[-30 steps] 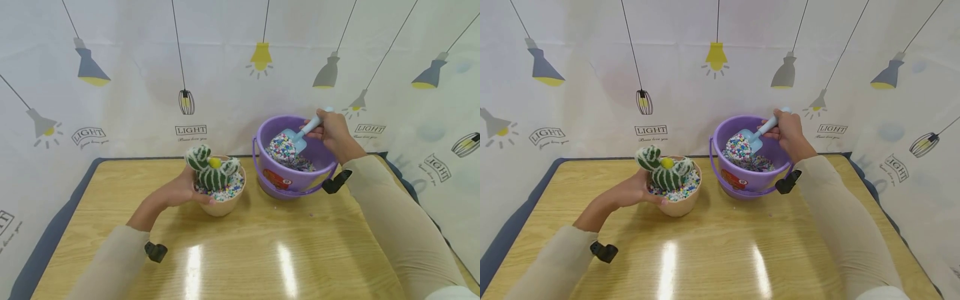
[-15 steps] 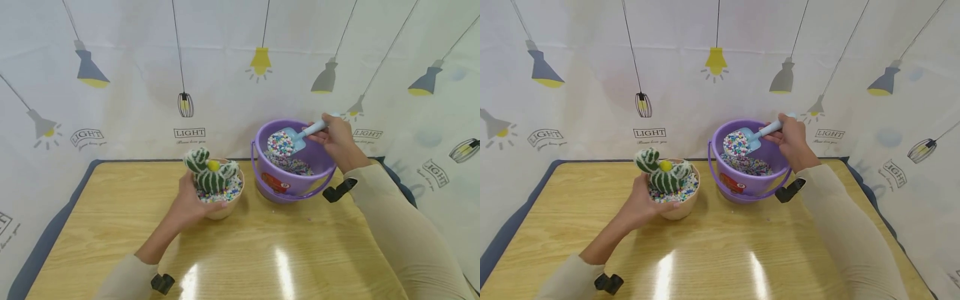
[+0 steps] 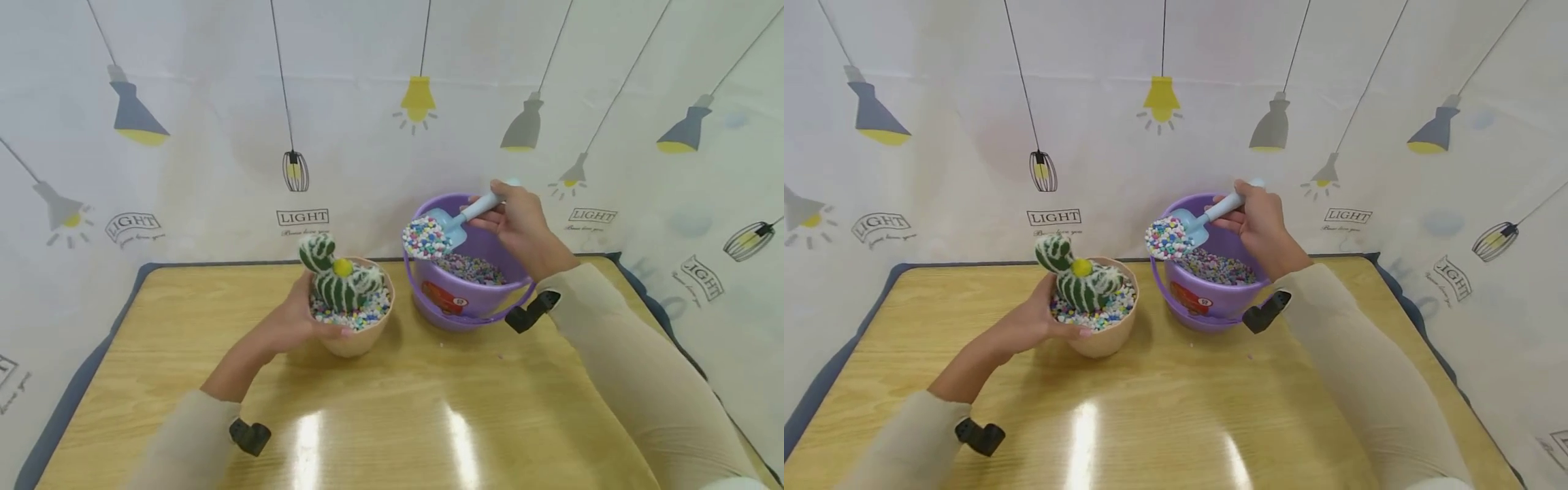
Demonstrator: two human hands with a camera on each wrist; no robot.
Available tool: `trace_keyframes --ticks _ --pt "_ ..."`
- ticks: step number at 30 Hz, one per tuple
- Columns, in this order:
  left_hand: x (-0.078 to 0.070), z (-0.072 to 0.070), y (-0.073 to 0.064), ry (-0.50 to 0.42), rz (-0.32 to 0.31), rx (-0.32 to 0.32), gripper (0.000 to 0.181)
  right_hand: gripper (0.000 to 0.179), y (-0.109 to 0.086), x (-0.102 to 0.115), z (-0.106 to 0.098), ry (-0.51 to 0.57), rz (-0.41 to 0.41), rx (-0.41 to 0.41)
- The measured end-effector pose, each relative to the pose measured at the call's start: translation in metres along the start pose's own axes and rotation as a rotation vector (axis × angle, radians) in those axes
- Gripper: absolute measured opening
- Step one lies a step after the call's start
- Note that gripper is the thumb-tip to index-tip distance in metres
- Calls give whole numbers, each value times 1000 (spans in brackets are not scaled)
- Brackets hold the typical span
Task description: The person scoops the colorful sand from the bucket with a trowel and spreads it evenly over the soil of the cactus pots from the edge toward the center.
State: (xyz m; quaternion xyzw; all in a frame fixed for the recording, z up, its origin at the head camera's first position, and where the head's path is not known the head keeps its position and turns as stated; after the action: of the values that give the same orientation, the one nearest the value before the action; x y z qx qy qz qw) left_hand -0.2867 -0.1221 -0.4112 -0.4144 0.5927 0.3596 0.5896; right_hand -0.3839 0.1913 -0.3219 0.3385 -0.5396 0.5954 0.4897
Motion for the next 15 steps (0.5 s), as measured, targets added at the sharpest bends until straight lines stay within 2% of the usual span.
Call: trace_keyframes --ticks 5,15 --pt "5 -8 4 32 -93 40 115 11 3 0 17 -53 -18 10" --pt "11 -11 8 38 -172 101 123 17 3 -6 32 -119 -31 7"
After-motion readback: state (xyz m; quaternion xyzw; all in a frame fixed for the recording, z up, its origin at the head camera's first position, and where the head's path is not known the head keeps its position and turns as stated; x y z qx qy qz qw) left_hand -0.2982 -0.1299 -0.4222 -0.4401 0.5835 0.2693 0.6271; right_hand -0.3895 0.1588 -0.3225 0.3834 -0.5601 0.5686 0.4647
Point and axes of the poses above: each hand's wrist, its own y-axis towards the middle knuckle, its own z-axis out of the palm, x = y × z, the point moved 9 cm from there along y, towards the middle knuckle, and after that the axes turned 15 degrees about -y, right-handed, at the moved point
